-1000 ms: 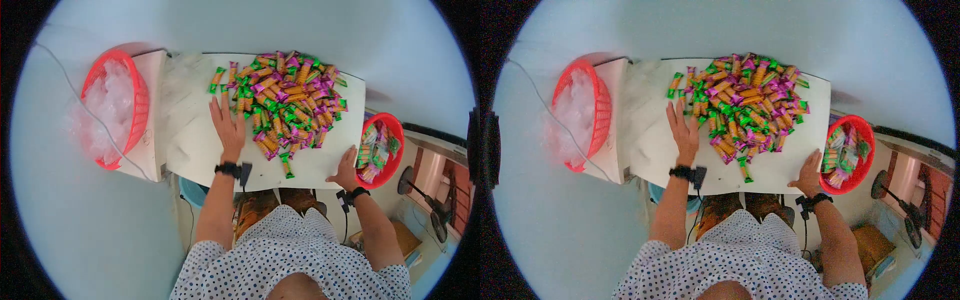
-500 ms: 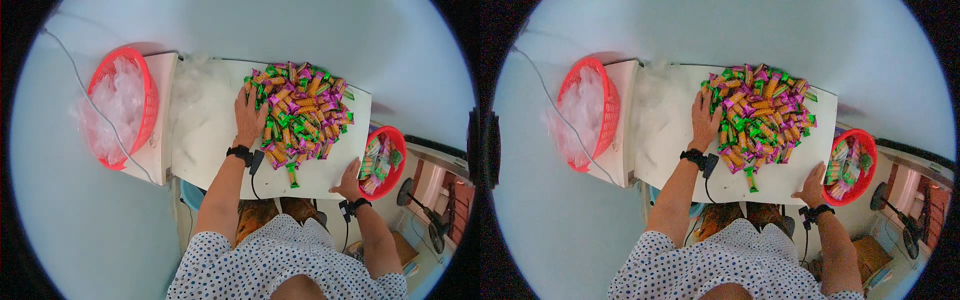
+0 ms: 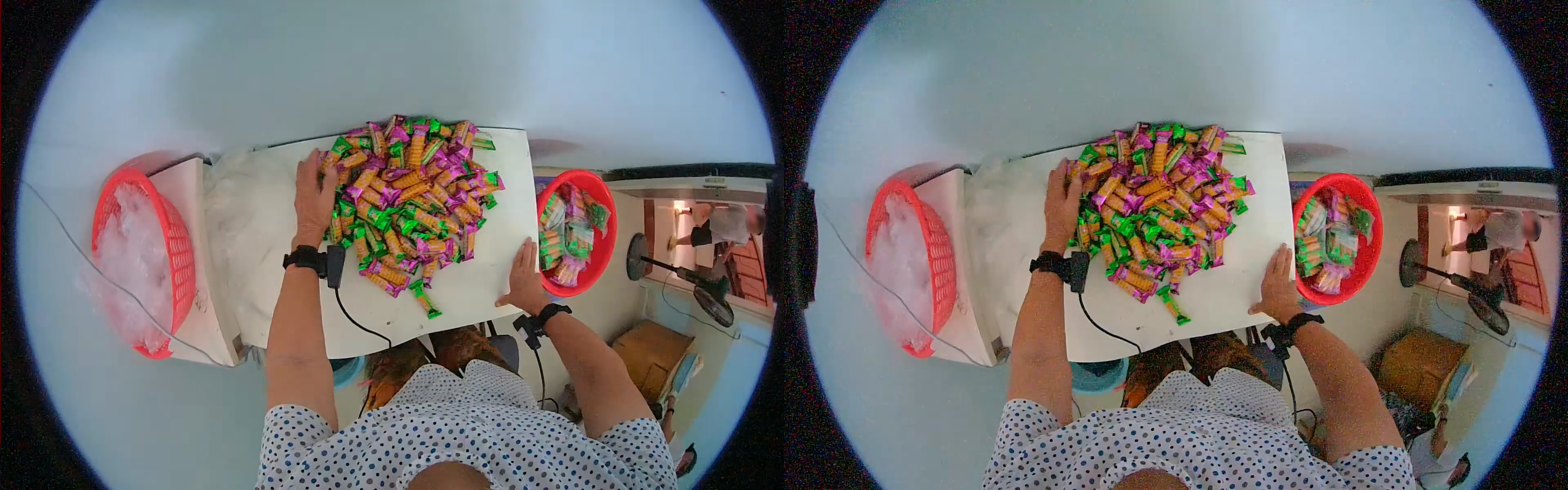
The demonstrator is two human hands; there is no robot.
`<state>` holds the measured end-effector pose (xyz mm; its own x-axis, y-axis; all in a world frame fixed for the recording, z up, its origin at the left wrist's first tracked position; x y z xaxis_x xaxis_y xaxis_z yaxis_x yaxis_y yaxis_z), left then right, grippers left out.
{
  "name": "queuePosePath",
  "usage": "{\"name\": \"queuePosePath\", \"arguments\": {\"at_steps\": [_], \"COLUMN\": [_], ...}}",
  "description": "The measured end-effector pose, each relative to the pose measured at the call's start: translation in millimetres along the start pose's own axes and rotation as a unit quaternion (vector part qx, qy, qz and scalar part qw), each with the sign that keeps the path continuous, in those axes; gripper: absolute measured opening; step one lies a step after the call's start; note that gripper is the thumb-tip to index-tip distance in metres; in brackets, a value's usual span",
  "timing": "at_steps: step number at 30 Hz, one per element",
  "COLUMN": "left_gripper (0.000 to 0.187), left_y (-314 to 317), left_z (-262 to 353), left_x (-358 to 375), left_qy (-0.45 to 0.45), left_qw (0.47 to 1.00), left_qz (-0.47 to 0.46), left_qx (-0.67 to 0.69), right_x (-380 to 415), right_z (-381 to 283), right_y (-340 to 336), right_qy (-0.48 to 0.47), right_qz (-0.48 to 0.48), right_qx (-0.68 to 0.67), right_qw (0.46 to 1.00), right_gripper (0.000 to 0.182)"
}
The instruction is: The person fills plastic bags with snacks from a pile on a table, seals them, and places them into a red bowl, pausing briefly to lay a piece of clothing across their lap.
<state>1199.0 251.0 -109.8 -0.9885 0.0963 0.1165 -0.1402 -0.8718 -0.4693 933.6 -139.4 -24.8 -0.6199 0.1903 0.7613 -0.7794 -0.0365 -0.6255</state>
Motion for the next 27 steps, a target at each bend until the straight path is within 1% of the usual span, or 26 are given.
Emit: {"name": "queuePosePath", "arguments": {"at_steps": [1,4,5,8,11,14,15,18,21,24,27], "left_gripper": [0.054,0.054,0.056,0.055,0.055,0.054,0.054,0.055,0.057,0.059,0.056], "left_y": [7.6,21.2,24.5,15.9,10.4,12.4,16.0,36.1,49.0,51.0,40.8], "left_z": [8.9,19.9,18.0,36.9,28.7,34.1,37.1,45.3,62.6,54.7,61.8], "left_x": [1.4,8.7,7.5,7.4,-4.6,-19.6,-23.7,-35.7,-33.0,-31.7,-23.3], "left_qy": [0.052,0.069,0.059,0.086,0.088,0.093,0.069,-0.003,0.004,0.017,0.060], "left_qw": [0.994,0.987,0.985,0.990,0.991,0.986,0.992,0.980,0.959,0.962,0.968], "left_qz": [-0.010,0.005,-0.038,-0.038,0.003,0.011,0.008,-0.080,-0.110,-0.138,-0.090], "left_qx": [-0.092,-0.146,-0.158,-0.101,-0.104,-0.139,-0.106,-0.184,-0.260,-0.235,-0.227], "right_x": [0.8,1.1,1.2,1.7,3.5,5.6,5.9,4.6,4.9,4.1,4.3], "right_z": [-1.1,-3.3,-4.2,-5.5,-4.7,-6.5,-5.5,-4.8,-5.3,-7.9,-5.2], "right_y": [-1.6,-5.5,-6.6,-9.2,-8.1,-12.4,-10.9,-6.2,-6.4,-6.4,-4.5], "right_qy": [-0.001,-0.001,-0.001,0.014,-0.002,-0.004,-0.005,-0.008,-0.006,-0.013,-0.009], "right_qz": [0.000,0.000,-0.001,-0.015,0.020,0.028,0.036,0.051,0.047,0.051,0.054], "right_qx": [0.001,0.015,0.022,0.022,0.033,0.016,0.013,0.015,0.021,0.020,0.027], "right_qw": [1.000,1.000,1.000,1.000,0.999,0.999,0.999,0.999,0.999,0.998,0.998], "right_gripper": [0.153,0.153,0.153,0.152,0.152,0.149,0.148,0.149,0.150,0.151,0.150]}}
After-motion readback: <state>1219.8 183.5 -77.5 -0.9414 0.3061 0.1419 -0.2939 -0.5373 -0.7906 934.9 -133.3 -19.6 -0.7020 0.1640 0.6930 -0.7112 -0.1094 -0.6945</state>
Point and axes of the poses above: each hand's wrist, its own x-axis away from the middle knuckle, its own y-axis out of the palm, z = x × y, the point moved 6 cm from there along -x, towards the middle knuckle, and after that the axes turned 2 degrees about -z, right-handed, at the moved point
